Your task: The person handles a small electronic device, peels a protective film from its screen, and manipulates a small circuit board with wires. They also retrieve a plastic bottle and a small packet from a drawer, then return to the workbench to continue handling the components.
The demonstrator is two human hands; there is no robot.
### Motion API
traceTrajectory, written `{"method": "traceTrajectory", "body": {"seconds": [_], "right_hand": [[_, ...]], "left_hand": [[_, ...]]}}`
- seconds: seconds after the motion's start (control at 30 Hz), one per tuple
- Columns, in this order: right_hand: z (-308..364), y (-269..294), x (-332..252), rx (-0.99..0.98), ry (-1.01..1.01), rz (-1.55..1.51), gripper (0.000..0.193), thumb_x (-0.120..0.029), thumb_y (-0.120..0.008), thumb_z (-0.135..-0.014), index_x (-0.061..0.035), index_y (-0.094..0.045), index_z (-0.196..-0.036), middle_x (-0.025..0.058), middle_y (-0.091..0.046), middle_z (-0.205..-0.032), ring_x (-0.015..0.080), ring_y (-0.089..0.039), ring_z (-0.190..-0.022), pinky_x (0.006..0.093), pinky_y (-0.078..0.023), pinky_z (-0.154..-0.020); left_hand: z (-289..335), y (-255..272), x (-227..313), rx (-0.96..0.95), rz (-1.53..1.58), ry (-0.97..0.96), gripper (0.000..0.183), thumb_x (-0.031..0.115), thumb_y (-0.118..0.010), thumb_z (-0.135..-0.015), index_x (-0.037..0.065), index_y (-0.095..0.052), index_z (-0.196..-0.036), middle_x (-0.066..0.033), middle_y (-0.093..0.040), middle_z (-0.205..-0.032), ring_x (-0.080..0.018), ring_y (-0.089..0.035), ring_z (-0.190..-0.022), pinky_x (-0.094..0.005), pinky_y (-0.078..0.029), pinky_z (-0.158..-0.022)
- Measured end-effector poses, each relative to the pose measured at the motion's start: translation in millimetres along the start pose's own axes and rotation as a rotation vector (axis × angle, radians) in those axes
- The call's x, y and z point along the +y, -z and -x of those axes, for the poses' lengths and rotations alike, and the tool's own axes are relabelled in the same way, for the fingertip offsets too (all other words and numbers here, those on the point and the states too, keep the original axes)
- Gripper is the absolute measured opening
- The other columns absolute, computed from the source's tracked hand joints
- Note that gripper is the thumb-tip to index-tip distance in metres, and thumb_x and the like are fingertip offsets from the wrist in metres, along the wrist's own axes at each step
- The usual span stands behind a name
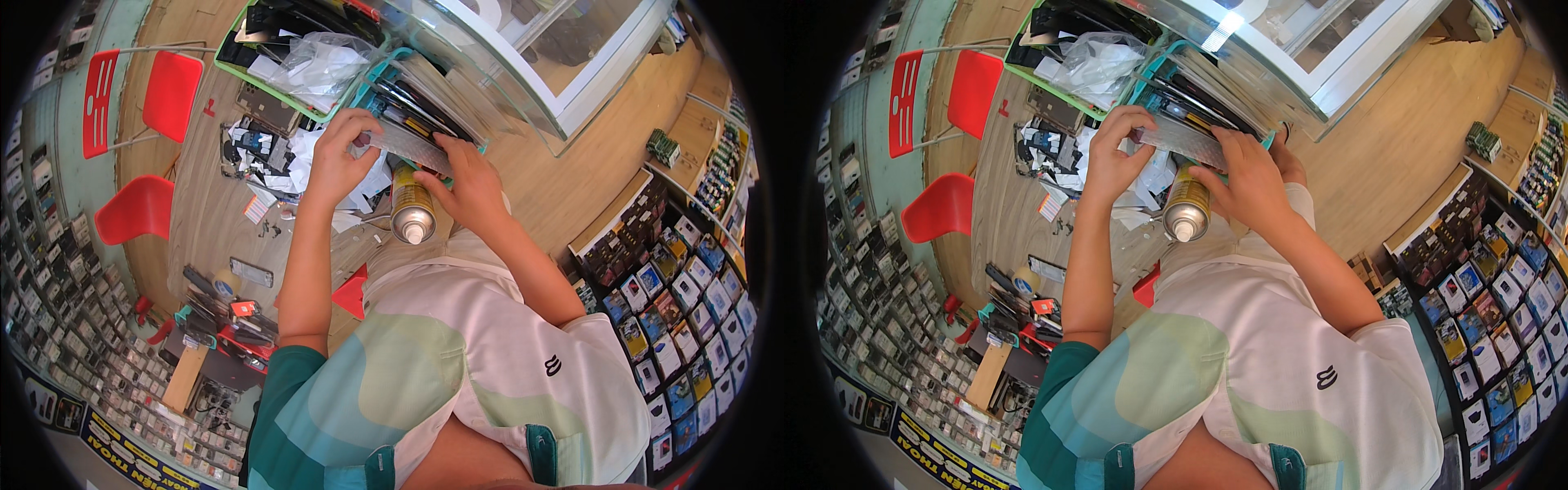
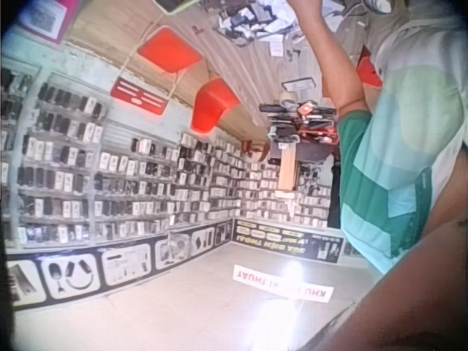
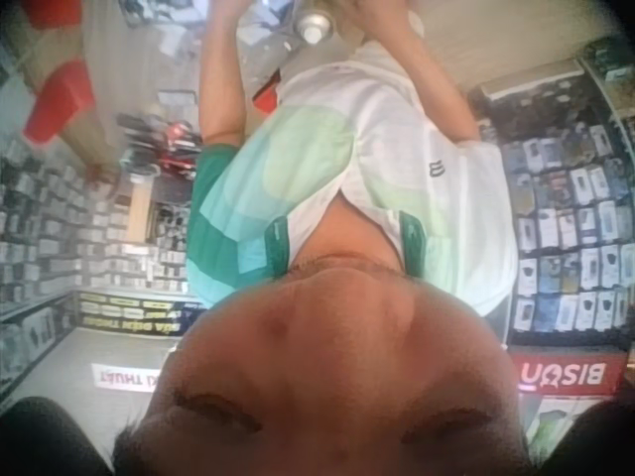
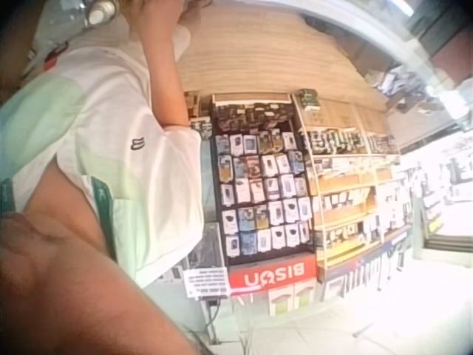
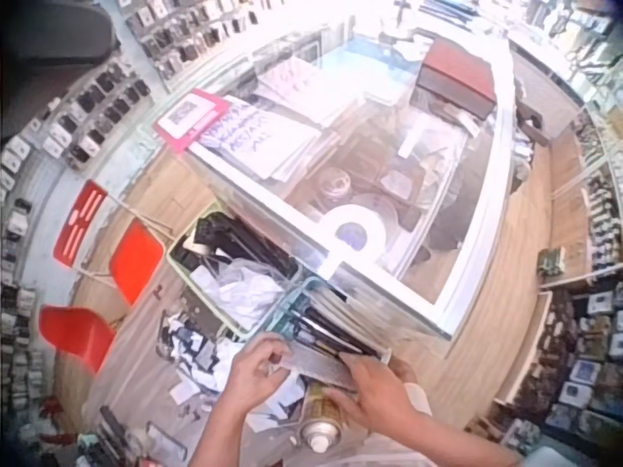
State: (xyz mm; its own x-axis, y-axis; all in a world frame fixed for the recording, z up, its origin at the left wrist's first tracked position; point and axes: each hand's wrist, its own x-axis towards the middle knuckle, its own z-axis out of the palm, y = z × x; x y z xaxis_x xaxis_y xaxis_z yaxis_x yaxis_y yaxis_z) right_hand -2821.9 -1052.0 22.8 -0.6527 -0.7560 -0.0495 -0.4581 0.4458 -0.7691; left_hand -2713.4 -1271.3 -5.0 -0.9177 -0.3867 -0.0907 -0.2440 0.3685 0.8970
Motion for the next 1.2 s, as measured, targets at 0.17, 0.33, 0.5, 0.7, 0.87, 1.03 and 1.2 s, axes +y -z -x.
{"method": "traceTrajectory", "body": {"seconds": [0.17, 0.33, 0.5, 0.7, 0.87, 1.03, 1.2], "right_hand": [[1.4, -2.4, 2.1, -0.037, -0.021, 0.054, 0.048, -0.028, -0.083, -0.086, 0.0025, -0.069, -0.121, 0.0192, -0.065, -0.117, 0.038, -0.064, -0.105, 0.046, -0.054, -0.087], [10.9, 2.5, 1.0, -0.088, -0.086, -0.034, 0.046, -0.023, -0.084, -0.085, 0.0036, -0.07, -0.119, 0.0224, -0.061, -0.124, 0.0394, -0.063, -0.108, 0.0456, -0.054, -0.09], [14.6, 6.5, 4.0, 0.015, -0.021, 0.05, 0.044, -0.024, -0.085, -0.085, 0.0026, -0.071, -0.116, 0.0236, -0.059, -0.129, 0.0413, -0.063, -0.112, 0.0454, -0.054, -0.092], [12.3, 4.0, 3.1, 0.078, -0.074, 0.071, 0.047, -0.026, -0.086, -0.083, 0.0022, -0.068, -0.116, 0.0252, -0.057, -0.131, 0.0422, -0.06, -0.116, 0.0458, -0.052, -0.094], [8.4, 0.0, -2.6, 0.139, -0.116, 0.025, 0.059, -0.025, -0.087, -0.082, 0.003, -0.062, -0.127, 0.024, -0.058, -0.127, 0.0407, -0.059, -0.114, 0.0461, -0.051, -0.095], [12.2, -0.8, -4.8, 0.118, -0.192, 0.02, 0.057, -0.024, -0.088, -0.079, 0.0041, -0.065, -0.123, 0.0235, -0.058, -0.127, 0.0413, -0.058, -0.114, 0.0455, -0.051, -0.096], [22.2, -11.4, 2.3, 0.099, -0.2, -0.07, 0.05, -0.023, -0.088, -0.08, 0.0057, -0.069, -0.116, 0.0229, -0.056, -0.133, 0.0412, -0.063, -0.113, 0.0447, -0.056, -0.091]], "left_hand": [[-7.2, 0.8, 14.4, -0.03, 0.012, 0.079, 0.034, -0.009, -0.072, -0.076, 0.007, -0.067, -0.105, -0.0063, -0.07, -0.124, -0.0183, -0.068, -0.103, -0.0271, -0.053, -0.074], [-10.6, 4.2, 4.7, -0.108, 0.014, 0.055, 0.032, -0.009, -0.071, -0.077, 0.007, -0.065, -0.104, -0.0058, -0.072, -0.124, -0.0193, -0.068, -0.106, -0.0287, -0.053, -0.078], [-14.8, 4.0, 6.2, -0.12, 0.03, -0.019, 0.032, -0.009, -0.072, -0.077, 0.006, -0.063, -0.104, -0.0067, -0.073, -0.12, -0.0201, -0.068, -0.104, -0.0299, -0.052, -0.081], [-19.6, 1.6, 15.6, -0.084, 0.041, 0.125, 0.04, -0.008, -0.075, -0.077, 0.008, -0.071, -0.113, -0.0065, -0.072, -0.115, -0.0172, -0.067, -0.098, -0.028, -0.052, -0.078], [-17.2, 4.7, 6.0, -0.127, -0.065, 0.011, 0.038, -0.007, -0.077, -0.076, 0.01, -0.077, -0.11, -0.0063, -0.065, -0.124, -0.017, -0.066, -0.093, -0.0275, -0.053, -0.077], [-18.5, 1.1, 11.1, -0.072, -0.112, -0.008, 0.038, -0.007, -0.077, -0.075, 0.01, -0.077, -0.108, -0.0092, -0.058, -0.136, -0.0183, -0.066, -0.095, -0.029, -0.057, -0.078], [-16.6, -1.8, 12.6, -0.082, -0.097, 0.051, 0.038, -0.007, -0.075, -0.075, 0.01, -0.076, -0.108, -0.0109, -0.058, -0.142, -0.0209, -0.067, -0.106, -0.0315, -0.057, -0.08]]}}
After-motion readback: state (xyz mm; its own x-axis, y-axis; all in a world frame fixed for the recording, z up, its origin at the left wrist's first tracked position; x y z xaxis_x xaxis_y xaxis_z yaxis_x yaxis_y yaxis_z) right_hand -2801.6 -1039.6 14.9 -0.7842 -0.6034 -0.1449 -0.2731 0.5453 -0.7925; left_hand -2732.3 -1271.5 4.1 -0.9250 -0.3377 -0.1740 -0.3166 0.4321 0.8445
